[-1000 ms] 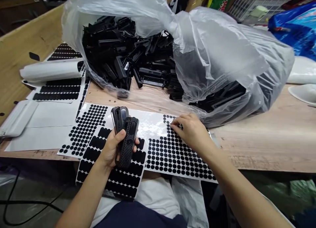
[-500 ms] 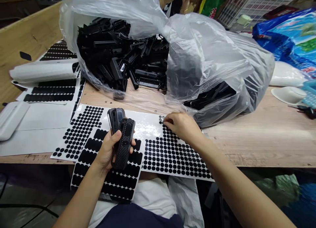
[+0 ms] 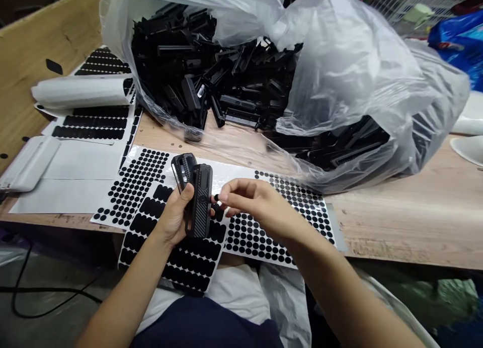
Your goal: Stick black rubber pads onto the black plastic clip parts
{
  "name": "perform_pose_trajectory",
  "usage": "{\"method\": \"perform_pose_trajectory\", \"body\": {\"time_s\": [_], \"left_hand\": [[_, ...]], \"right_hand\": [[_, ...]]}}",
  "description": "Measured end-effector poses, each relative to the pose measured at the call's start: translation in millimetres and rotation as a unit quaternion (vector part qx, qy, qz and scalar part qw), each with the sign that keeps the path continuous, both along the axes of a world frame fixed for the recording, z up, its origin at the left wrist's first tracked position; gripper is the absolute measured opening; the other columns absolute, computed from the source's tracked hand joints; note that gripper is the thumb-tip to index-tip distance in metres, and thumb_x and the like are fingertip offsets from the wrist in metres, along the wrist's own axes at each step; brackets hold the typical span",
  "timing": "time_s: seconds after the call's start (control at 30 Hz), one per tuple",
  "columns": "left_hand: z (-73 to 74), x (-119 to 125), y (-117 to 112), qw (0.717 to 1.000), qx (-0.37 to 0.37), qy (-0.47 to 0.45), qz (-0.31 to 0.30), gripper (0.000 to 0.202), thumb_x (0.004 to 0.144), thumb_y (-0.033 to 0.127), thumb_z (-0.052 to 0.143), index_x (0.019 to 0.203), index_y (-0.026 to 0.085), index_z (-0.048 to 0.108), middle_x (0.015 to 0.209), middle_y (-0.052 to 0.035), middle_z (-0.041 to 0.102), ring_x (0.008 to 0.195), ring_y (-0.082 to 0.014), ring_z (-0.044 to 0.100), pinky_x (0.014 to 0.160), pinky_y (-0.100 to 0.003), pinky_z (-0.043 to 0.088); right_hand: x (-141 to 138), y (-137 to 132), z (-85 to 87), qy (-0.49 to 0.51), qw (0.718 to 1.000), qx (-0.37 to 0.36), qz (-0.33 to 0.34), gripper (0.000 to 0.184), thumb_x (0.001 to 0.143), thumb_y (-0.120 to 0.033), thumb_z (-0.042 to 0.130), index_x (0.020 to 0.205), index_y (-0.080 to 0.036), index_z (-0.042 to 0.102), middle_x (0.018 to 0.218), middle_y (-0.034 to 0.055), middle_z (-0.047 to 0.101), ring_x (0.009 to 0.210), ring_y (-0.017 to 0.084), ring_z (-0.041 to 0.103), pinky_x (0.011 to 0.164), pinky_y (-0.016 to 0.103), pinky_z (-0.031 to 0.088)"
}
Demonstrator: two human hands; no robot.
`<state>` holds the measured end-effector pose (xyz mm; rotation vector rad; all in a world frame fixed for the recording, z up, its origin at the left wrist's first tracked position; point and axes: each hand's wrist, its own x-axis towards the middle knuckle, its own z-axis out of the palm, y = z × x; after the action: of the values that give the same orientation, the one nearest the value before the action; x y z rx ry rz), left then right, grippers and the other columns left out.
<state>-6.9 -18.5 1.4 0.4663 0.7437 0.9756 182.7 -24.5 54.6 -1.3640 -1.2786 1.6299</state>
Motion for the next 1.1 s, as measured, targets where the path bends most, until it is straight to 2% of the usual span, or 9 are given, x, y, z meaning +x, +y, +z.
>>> {"method": "perform_pose_trajectory", "body": {"time_s": [0.1,0.23,0.47,0.73,0.87,1.1], "left_hand": [[-1.0,2,0,0.999,0.001,-0.008,0.033,0.068,0.060,0.056,0.095,0.102,0.015,0.060,0.074,0.0006,0.071,0.059,-0.0167,0.072,0.054,-0.023,0.059],[-3.6,3,-1,0.999,0.005,-0.015,0.039,0.069,0.060,0.056,0.096,0.104,0.016,0.061,0.081,-0.0007,0.072,0.072,-0.0203,0.075,0.066,-0.029,0.064],[-7.1,1,-1,0.999,0.016,-0.011,0.030,0.067,0.065,0.057,0.093,0.107,0.017,0.060,0.083,-0.0002,0.071,0.064,-0.0181,0.072,0.062,-0.031,0.063],[-6.0,3,-1,0.999,0.011,-0.024,0.026,0.069,0.061,0.056,0.095,0.106,0.017,0.061,0.084,-0.0017,0.072,0.076,-0.0224,0.075,0.070,-0.033,0.064],[-6.1,3,-1,0.999,0.016,-0.027,0.028,0.068,0.062,0.056,0.095,0.105,0.016,0.061,0.085,-0.0029,0.072,0.078,-0.0236,0.075,0.071,-0.035,0.064],[-5.9,3,-1,0.999,0.008,-0.031,0.042,0.068,0.060,0.054,0.096,0.105,0.017,0.061,0.087,-0.0029,0.073,0.084,-0.0248,0.076,0.073,-0.034,0.064]], "right_hand": [[-19,1,1.3,0.023,1.000,-0.011,-0.003,0.038,0.072,-0.055,0.086,0.075,-0.020,0.071,0.071,0.0022,0.068,0.067,0.016,0.060,0.066,0.030,0.049],[-23,4,1.1,0.007,1.000,0.015,-0.010,0.036,0.073,-0.052,0.086,0.074,-0.020,0.071,0.068,0.0014,0.068,0.065,0.016,0.060,0.066,0.031,0.047],[-26,-1,2.7,-0.019,0.999,0.038,-0.010,0.036,0.076,-0.053,0.085,0.078,-0.020,0.072,0.073,0.0030,0.071,0.071,0.019,0.065,0.071,0.033,0.052],[-30,-5,6.0,-0.127,0.985,0.118,-0.020,0.041,0.078,-0.061,0.080,0.079,-0.021,0.072,0.074,0.0045,0.070,0.069,0.020,0.064,0.067,0.034,0.052],[-31,-6,7.5,-0.175,0.971,0.162,-0.020,0.034,0.084,-0.056,0.075,0.078,-0.022,0.072,0.074,0.0041,0.070,0.069,0.019,0.063,0.065,0.032,0.051],[-32,-7,10.5,-0.213,0.958,0.191,-0.004,0.027,0.088,-0.049,0.070,0.078,-0.024,0.070,0.073,0.0036,0.071,0.068,0.020,0.064,0.065,0.032,0.052]]}}
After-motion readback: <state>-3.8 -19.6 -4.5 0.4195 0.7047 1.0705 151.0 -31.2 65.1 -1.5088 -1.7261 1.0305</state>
